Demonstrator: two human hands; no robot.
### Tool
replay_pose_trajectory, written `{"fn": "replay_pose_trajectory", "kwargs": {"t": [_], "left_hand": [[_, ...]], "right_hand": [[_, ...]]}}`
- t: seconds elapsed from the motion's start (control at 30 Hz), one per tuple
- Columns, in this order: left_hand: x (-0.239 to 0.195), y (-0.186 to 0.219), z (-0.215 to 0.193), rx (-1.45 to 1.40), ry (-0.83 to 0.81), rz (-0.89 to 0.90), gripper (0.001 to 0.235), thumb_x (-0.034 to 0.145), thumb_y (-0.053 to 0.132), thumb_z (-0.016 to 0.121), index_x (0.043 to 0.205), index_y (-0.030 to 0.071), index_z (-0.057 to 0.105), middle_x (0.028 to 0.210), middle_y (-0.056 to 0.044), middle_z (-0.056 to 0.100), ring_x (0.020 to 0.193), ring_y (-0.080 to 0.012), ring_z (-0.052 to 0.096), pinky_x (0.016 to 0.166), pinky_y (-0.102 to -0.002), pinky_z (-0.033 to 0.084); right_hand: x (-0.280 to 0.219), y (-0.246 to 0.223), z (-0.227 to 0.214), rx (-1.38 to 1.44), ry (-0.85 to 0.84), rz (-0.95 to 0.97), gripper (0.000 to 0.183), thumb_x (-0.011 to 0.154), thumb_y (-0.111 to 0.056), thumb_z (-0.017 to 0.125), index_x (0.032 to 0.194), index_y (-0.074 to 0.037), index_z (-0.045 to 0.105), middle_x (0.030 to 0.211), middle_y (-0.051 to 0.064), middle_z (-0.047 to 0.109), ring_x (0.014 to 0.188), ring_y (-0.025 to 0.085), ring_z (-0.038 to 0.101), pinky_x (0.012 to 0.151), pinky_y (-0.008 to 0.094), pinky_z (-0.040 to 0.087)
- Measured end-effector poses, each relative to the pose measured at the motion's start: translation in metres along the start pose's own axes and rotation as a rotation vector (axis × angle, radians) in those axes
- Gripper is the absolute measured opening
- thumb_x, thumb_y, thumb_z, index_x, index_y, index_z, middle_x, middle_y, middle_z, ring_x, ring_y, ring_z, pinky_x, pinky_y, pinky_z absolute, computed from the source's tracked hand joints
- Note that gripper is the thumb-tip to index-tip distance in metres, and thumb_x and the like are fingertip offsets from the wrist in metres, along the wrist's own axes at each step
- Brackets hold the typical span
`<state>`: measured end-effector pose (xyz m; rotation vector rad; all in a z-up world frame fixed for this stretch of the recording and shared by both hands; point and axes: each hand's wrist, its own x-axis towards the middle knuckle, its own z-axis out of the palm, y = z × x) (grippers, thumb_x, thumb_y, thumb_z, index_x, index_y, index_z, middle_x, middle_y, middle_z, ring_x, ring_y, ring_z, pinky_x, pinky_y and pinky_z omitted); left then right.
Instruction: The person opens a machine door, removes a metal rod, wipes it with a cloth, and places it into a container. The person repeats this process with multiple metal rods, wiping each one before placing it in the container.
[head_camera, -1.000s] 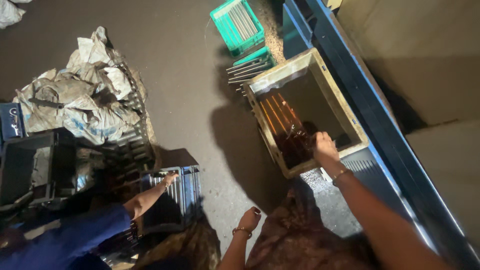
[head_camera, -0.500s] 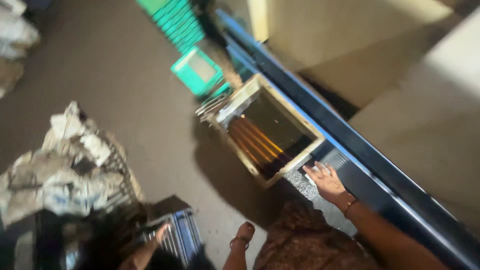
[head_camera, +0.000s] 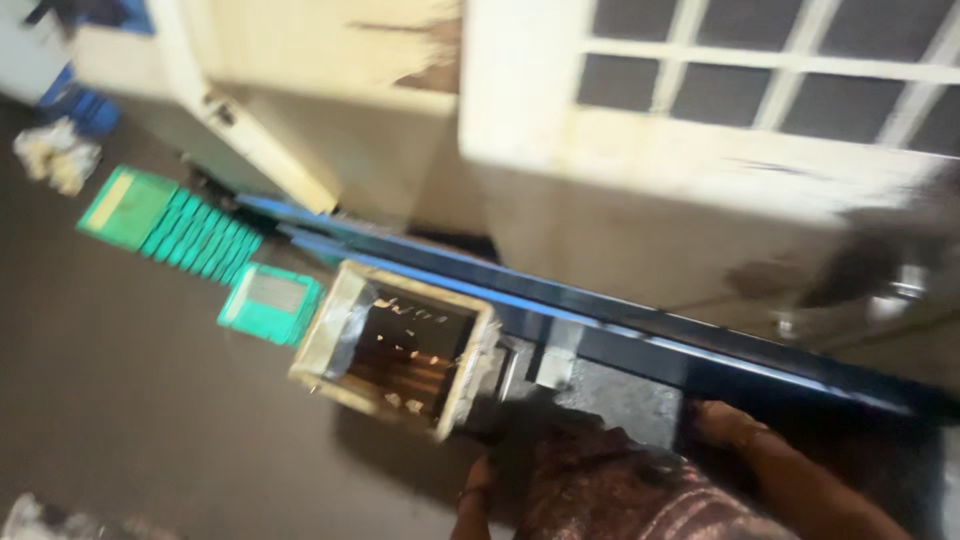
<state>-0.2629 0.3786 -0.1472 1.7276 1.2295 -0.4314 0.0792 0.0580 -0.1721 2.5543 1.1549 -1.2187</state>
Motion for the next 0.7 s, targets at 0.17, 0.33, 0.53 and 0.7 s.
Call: {"fn": "replay_pose_trajectory", "kwargs": {"t": [0.17, 0.33, 0.53, 0.7], "left_hand": [[0.004, 0.058, 0.052, 0.151, -0.135, 0.155, 0.037, 0.092, 0.024, 0.067, 0.123, 0.004, 0.066, 0.123, -0.016, 0.068, 0.117, -0.0296, 0.064, 0.101, -0.041, 0.053], [0.005, 0.088, 0.117, 0.179, -0.234, 0.312, 0.031, 0.094, 0.019, 0.066, 0.121, 0.004, 0.066, 0.117, -0.012, 0.071, 0.110, -0.0247, 0.067, 0.096, -0.037, 0.055], [0.021, 0.169, 0.180, -0.073, -0.326, 0.675, 0.025, 0.096, 0.014, 0.065, 0.119, 0.004, 0.066, 0.109, -0.008, 0.073, 0.101, -0.0188, 0.069, 0.091, -0.033, 0.057], [0.004, 0.292, 0.196, -0.367, 0.051, 1.078, 0.024, 0.101, 0.009, 0.063, 0.124, 0.004, 0.062, 0.117, -0.006, 0.073, 0.109, -0.0152, 0.068, 0.097, -0.031, 0.052]], "right_hand": [[-0.062, 0.061, 0.024, 0.253, 0.201, 0.122, 0.034, 0.094, -0.029, 0.055, 0.121, -0.013, 0.067, 0.110, 0.016, 0.076, 0.103, 0.032, 0.074, 0.093, 0.043, 0.058], [-0.156, 0.086, 0.052, 0.504, 0.188, 0.269, 0.035, 0.101, -0.028, 0.044, 0.111, -0.010, 0.073, 0.104, 0.017, 0.078, 0.097, 0.032, 0.075, 0.089, 0.043, 0.057], [-0.200, 0.128, 0.090, 0.635, 0.235, 0.249, 0.043, 0.103, -0.040, 0.041, 0.122, -0.013, 0.070, 0.114, 0.015, 0.076, 0.106, 0.030, 0.071, 0.092, 0.040, 0.055], [-0.215, 0.165, 0.096, 0.655, 0.356, 0.249, 0.037, 0.100, -0.032, 0.054, 0.126, -0.009, 0.066, 0.124, 0.015, 0.073, 0.112, 0.028, 0.072, 0.096, 0.037, 0.056]]}}
